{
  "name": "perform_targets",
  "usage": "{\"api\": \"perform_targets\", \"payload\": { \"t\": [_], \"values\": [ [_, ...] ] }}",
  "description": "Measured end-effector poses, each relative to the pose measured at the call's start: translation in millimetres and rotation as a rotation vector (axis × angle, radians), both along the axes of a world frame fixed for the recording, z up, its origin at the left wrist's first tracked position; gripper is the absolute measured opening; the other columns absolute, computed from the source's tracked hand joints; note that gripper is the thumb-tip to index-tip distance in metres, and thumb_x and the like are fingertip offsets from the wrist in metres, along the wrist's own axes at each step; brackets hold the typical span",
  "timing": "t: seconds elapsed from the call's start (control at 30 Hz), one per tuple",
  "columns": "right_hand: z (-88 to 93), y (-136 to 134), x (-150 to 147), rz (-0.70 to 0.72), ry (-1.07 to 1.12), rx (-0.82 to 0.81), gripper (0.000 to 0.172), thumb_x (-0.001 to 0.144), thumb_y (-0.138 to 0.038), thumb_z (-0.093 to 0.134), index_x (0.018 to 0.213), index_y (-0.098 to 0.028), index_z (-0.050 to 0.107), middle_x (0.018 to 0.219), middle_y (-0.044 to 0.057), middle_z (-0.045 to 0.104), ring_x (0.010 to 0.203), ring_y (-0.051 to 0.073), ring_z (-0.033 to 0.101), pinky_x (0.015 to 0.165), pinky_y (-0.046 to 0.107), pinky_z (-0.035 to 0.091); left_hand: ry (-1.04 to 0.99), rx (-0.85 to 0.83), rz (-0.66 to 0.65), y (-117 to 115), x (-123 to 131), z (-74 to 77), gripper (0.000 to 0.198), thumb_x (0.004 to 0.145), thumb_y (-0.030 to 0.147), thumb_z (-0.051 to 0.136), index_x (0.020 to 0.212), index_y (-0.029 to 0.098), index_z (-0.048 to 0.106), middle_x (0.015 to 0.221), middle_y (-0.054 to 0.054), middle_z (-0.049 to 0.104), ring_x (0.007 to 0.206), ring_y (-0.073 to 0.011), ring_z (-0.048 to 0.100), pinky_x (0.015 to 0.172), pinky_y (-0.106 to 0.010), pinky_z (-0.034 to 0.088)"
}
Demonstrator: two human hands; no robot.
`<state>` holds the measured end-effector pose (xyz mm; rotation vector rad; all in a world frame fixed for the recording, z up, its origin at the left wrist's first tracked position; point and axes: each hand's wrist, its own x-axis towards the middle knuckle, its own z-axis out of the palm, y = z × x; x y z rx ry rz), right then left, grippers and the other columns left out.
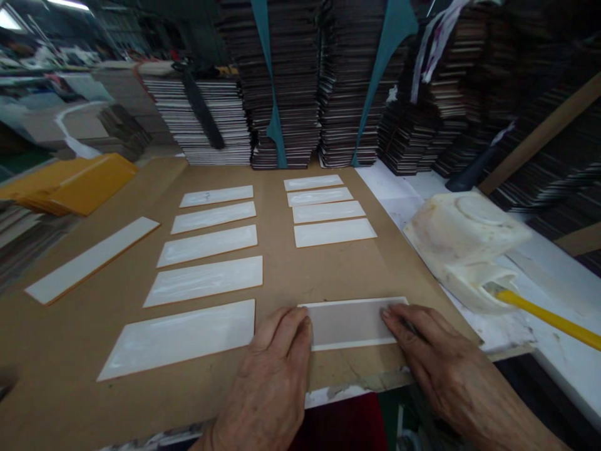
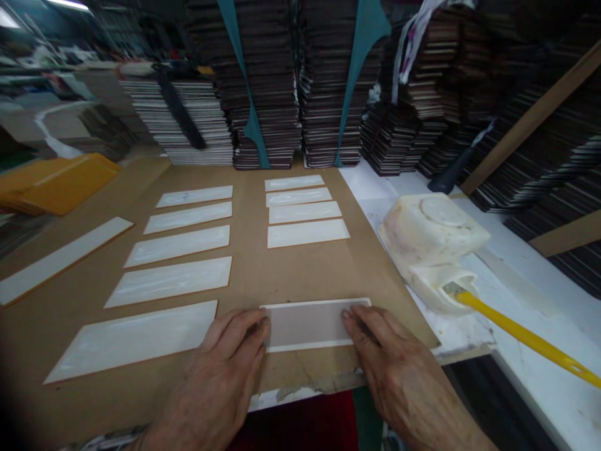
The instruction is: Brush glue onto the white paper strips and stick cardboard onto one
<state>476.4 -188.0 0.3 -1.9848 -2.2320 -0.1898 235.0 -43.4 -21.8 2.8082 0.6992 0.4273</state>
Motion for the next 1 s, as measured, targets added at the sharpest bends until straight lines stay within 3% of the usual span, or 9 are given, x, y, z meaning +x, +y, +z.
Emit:
{"api": "perform_targets", "payload": {
  "t": [0.13,0.3,0.47,0.67,0.8,0.9,1.0],
  "values": [
    [3.4,4,-16,0.024,-0.217,0.013,0.064,0.075,-0.003,0.05,0.137,-0.017,0.055,0.122,0.021,0.061,0.107,0.035,0.061,0.081,0.049,0.064,0.11,0.062,-0.034,-5,3,7.4,0.051,0.078,0.001,0.045,0.125,0.008,0.062,0.123,-0.014,0.063,0.117,-0.03,0.053,0.105,-0.048,0.048],
    [4.9,11,-32,-0.019,-0.33,0.01,0.072,0.064,-0.005,0.056,0.134,-0.022,0.061,0.112,0.024,0.065,0.094,0.039,0.064,0.066,0.049,0.064,0.147,0.092,0.042,-16,12,16.3,0.046,0.091,0.028,0.053,0.137,0.026,0.057,0.126,-0.014,0.063,0.114,-0.0345,0.056,0.1,-0.061,0.042],
    [3.5,-1,-23,-0.086,-0.321,0.016,0.063,0.072,-0.002,0.05,0.132,-0.02,0.062,0.12,0.018,0.066,0.105,0.035,0.063,0.078,0.049,0.063,0.128,0.086,0.068,-19,13,16.7,0.05,0.093,0.056,0.055,0.129,0.023,0.063,0.125,-0.012,0.066,0.117,-0.0326,0.056,0.105,-0.059,0.035],
    [2.5,-26,0,-0.228,-0.287,-0.019,0.06,0.079,0.002,0.044,0.135,-0.015,0.058,0.132,0.014,0.061,0.126,0.038,0.05,0.092,0.054,0.058,0.076,0.121,0.054,-17,6,14.5,0.052,0.092,0.055,0.058,0.125,0.016,0.065,0.127,-0.012,0.067,0.12,-0.032,0.055,0.105,-0.056,0.032],
    [2.1,-37,14,-0.274,-0.176,0.008,0.062,0.08,0.004,0.04,0.139,-0.012,0.052,0.141,0.015,0.055,0.133,0.034,0.046,0.105,0.055,0.05,0.058,0.127,0.046,-17,7,13.0,0.052,0.091,0.053,0.06,0.124,0.014,0.065,0.127,-0.014,0.067,0.119,-0.0325,0.056,0.105,-0.056,0.034],
    [0.5,-33,9,-0.286,-0.059,0.084,0.051,0.09,-0.005,0.039,0.139,-0.012,0.05,0.141,0.015,0.055,0.135,0.03,0.046,0.109,0.055,0.047,0.078,0.12,0.044,-18,7,13.3,0.051,0.092,0.053,0.059,0.124,0.013,0.065,0.127,-0.015,0.067,0.12,-0.0333,0.056,0.104,-0.056,0.036],
    [-6.7,-21,-9,-0.221,-0.018,0.047,0.045,0.099,-0.026,0.046,0.142,-0.011,0.048,0.147,0.015,0.051,0.141,0.029,0.039,0.111,0.053,0.045,0.09,0.123,0.042,-19,7,13.2,0.055,0.091,0.056,0.059,0.124,0.013,0.065,0.128,-0.016,0.066,0.12,-0.0337,0.056,0.104,-0.056,0.037]
  ]
}}
